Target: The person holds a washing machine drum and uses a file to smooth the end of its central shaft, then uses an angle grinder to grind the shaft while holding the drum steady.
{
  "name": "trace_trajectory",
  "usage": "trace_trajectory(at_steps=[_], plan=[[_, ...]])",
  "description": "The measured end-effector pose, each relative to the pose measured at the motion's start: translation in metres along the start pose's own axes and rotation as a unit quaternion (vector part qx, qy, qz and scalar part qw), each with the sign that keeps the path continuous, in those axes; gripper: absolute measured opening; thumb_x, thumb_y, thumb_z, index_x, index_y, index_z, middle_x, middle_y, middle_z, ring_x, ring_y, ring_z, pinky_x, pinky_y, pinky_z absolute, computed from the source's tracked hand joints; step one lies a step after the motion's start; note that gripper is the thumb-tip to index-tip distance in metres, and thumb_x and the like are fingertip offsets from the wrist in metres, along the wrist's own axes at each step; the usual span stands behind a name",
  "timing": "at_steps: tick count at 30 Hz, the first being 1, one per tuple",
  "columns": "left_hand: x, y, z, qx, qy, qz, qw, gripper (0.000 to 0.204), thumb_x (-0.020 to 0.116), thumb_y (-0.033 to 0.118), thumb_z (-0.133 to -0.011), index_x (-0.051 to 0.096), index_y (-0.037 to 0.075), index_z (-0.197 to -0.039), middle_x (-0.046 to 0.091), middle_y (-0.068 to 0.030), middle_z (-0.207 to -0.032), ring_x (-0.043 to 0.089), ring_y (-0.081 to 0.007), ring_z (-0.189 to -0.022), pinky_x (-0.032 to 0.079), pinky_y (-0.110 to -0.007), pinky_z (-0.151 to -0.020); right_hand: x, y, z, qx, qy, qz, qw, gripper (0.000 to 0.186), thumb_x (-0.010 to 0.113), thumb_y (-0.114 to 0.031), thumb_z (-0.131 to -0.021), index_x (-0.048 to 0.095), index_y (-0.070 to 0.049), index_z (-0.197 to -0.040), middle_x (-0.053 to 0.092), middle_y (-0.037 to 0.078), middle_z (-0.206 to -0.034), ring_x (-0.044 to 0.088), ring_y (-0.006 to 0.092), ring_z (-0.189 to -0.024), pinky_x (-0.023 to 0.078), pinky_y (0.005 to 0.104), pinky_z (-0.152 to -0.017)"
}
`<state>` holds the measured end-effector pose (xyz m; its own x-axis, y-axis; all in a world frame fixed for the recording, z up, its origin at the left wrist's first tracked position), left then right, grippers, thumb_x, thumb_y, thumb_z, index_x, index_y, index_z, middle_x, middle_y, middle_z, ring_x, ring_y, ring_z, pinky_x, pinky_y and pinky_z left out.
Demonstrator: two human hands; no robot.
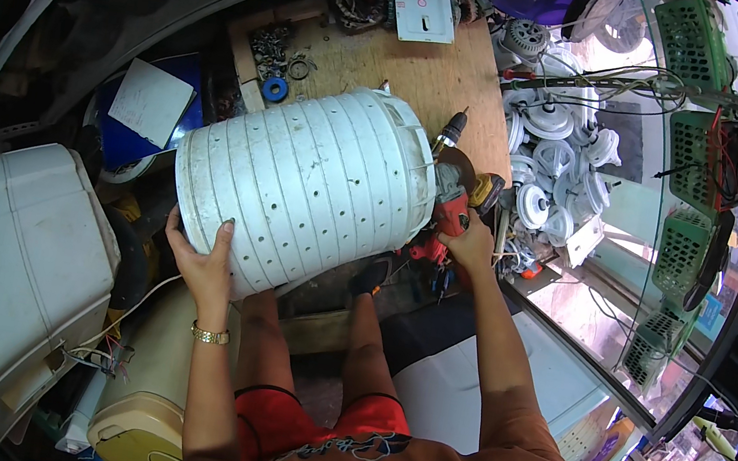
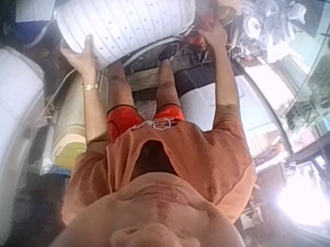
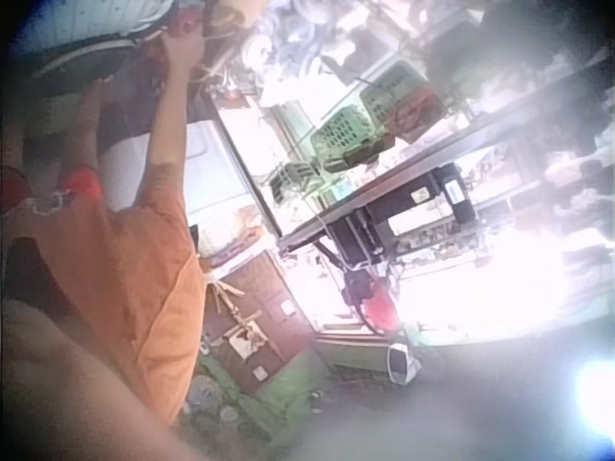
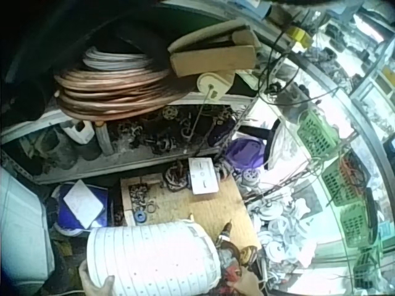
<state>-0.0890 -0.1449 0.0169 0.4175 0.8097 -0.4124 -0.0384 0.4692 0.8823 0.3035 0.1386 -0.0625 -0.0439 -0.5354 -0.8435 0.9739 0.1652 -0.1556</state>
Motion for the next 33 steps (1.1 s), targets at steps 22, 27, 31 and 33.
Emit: trace_trajectory(at_steps=[22,27,31,33], plan=[[-0.001,-0.006,0.000,0.010,0.005,0.018,1.000,0.080,0.084,0.010,-0.083,0.038,-0.003,-0.147,0.053,-0.0202,-0.139,0.055,-0.0259,-0.124,0.043,-0.036,-0.108,-0.008,-0.005,0.003,-0.009,-0.001,0.014,1.000,0.085,0.087,-0.042,-0.060,0.060,-0.002,-0.130,0.074,0.024,-0.098,0.071,0.0430,-0.095,0.056,0.0499,-0.084],[0.000,-0.004,0.001,0.010,0.002,0.028,1.000,0.080,0.084,0.010,-0.083,0.038,-0.003,-0.147,0.054,-0.0202,-0.138,0.056,-0.0257,-0.122,0.044,-0.036,-0.107,-0.010,-0.005,0.000,-0.015,0.015,0.011,1.000,0.084,0.087,-0.042,-0.060,0.060,-0.003,-0.128,0.074,0.024,-0.097,0.071,0.0433,-0.095,0.056,0.0505,-0.083],[-0.001,-0.002,0.001,0.015,0.003,0.010,1.000,0.081,0.085,0.011,-0.082,0.039,-0.003,-0.147,0.054,-0.0205,-0.139,0.057,-0.0258,-0.122,0.045,-0.037,-0.106,-0.011,-0.007,0.001,-0.010,0.009,0.014,1.000,0.084,0.087,-0.042,-0.060,0.060,-0.003,-0.129,0.074,0.024,-0.096,0.071,0.0429,-0.094,0.056,0.0507,-0.083],[-0.001,-0.002,0.001,0.011,0.001,0.012,1.000,0.081,0.085,0.011,-0.082,0.039,-0.003,-0.147,0.054,-0.0208,-0.139,0.057,-0.0259,-0.122,0.045,-0.037,-0.106,-0.010,-0.007,0.003,-0.010,0.007,0.020,1.000,0.084,0.087,-0.042,-0.060,0.060,-0.004,-0.129,0.074,0.024,-0.096,0.071,0.0428,-0.094,0.056,0.0508,-0.083]])
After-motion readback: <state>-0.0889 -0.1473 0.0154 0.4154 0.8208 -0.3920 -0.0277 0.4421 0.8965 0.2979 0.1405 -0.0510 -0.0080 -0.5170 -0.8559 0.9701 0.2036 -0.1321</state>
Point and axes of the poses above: each hand's wrist, its own z-axis away from the middle knuckle, its own x-axis out of the palm, y = z × x, the point moved 4 cm from there along -z, towards the middle knuckle
